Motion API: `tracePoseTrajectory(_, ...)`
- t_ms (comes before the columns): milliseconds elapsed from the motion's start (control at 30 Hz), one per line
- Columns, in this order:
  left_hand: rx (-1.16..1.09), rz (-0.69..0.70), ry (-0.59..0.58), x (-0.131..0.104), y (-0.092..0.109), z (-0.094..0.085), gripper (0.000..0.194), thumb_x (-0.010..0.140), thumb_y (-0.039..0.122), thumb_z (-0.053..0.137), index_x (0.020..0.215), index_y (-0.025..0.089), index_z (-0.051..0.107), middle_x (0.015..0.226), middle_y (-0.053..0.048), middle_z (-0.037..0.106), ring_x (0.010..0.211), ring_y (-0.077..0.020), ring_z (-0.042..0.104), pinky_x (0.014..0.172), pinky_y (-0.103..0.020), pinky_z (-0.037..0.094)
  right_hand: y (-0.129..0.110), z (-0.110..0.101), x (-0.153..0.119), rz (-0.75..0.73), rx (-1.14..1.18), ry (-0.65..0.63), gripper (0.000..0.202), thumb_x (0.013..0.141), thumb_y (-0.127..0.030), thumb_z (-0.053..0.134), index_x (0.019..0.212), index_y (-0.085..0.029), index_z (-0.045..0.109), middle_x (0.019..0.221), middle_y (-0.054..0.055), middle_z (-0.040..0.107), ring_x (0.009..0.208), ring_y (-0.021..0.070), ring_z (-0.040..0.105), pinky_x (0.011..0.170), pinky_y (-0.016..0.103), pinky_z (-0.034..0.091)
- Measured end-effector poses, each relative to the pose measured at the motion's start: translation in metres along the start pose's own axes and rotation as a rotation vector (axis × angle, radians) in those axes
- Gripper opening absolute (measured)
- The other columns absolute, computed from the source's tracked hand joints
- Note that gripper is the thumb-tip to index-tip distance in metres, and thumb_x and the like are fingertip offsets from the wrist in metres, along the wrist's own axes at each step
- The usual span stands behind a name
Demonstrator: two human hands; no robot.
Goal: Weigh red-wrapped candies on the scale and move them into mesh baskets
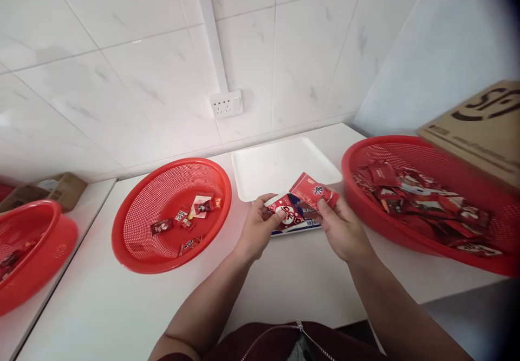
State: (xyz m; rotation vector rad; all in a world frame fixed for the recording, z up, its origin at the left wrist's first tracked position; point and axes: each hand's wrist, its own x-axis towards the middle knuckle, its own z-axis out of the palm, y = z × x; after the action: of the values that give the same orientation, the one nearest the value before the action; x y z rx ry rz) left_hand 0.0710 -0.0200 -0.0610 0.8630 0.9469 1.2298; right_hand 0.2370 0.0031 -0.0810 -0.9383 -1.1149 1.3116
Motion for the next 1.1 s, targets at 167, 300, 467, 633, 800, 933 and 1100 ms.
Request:
tracePoseTrajectory(167,-0.001,0.042,0.034,0.0,0.006,-0.005,0.055,0.063,0.041,0.079,0.104,0.018,0.05,0.085,-0.002,0.068,0.074,-0.0137,0.064,0.065,-0.025,0.05,0.002,-0.003,0.003,0.015,-0.028,0.051,0.039,0.081,-0.05,0.06,0.115,-0.032,0.053,0.109,0.002,0.065,0.082,0.0198,0.066,0.061,0.032,0.053)
tracePoseTrajectory(300,-0.003,0.037,0.006,-0.002,0.007,-0.004,0.051,0.066,0.038,0.077,0.104,0.019,0.051,0.087,-0.002,0.069,0.075,-0.0136,0.064,0.065,-0.024,0.049,-0.002,-0.004,0.001,0.03,-0.032,0.054,0.042,0.079,-0.051,0.061,0.116,-0.032,0.052,0.107,0.002,0.065,0.079,0.0187,0.066,0.061,0.032,0.052)
tracePoseTrajectory(467,-0.023,0.036,-0.002,-0.001,0.006,-0.004,0.042,0.068,0.035,0.076,0.099,0.018,0.054,0.083,-0.001,0.069,0.075,-0.0129,0.064,0.07,-0.025,0.049,0.0,-0.006,0.0,0.062,-0.002,0.071,0.038,0.077,-0.048,0.066,0.109,-0.032,0.055,0.102,0.0,0.066,0.074,0.0161,0.065,0.06,0.029,0.05)
tracePoseTrajectory(633,-0.01,0.14,0.032,0.007,0.008,-0.011,0.028,0.073,0.033,0.072,0.089,0.018,0.057,0.08,0.001,0.068,0.07,-0.0103,0.061,0.069,-0.023,0.047,0.003,-0.01,-0.001,0.074,0.009,0.071,0.038,0.075,-0.047,0.069,0.107,-0.031,0.058,0.098,-0.001,0.066,0.073,0.0145,0.064,0.061,0.027,0.051)
tracePoseTrajectory(800,0.182,0.285,0.119,0.027,0.016,-0.016,0.021,0.076,0.033,0.067,0.083,0.017,0.056,0.073,0.002,0.063,0.067,-0.01,0.059,0.068,-0.023,0.047,0.005,-0.013,-0.004,0.086,-0.027,0.082,0.041,0.075,-0.049,0.069,0.109,-0.028,0.057,0.096,0.001,0.066,0.074,0.0157,0.064,0.064,0.03,0.052)
tracePoseTrajectory(933,0.468,0.353,0.216,0.048,0.018,-0.018,0.038,0.08,0.026,0.06,0.116,0.019,0.05,0.11,-0.008,0.061,0.085,-0.016,0.063,0.076,-0.03,0.051,0.003,-0.015,-0.006,0.089,-0.046,0.086,0.041,0.076,-0.049,0.068,0.109,-0.027,0.057,0.096,0.002,0.065,0.074,0.0168,0.064,0.064,0.032,0.053)
tracePoseTrajectory(1100,0.935,0.518,0.229,0.061,0.009,-0.023,0.059,0.082,0.02,0.056,0.137,0.022,0.035,0.146,-0.015,0.033,0.133,-0.029,0.035,0.104,-0.049,0.036,0.0,-0.018,-0.007,0.085,-0.083,0.092,0.042,0.076,-0.048,0.067,0.111,-0.028,0.055,0.095,0.003,0.066,0.077,0.0193,0.064,0.069,0.037,0.054)
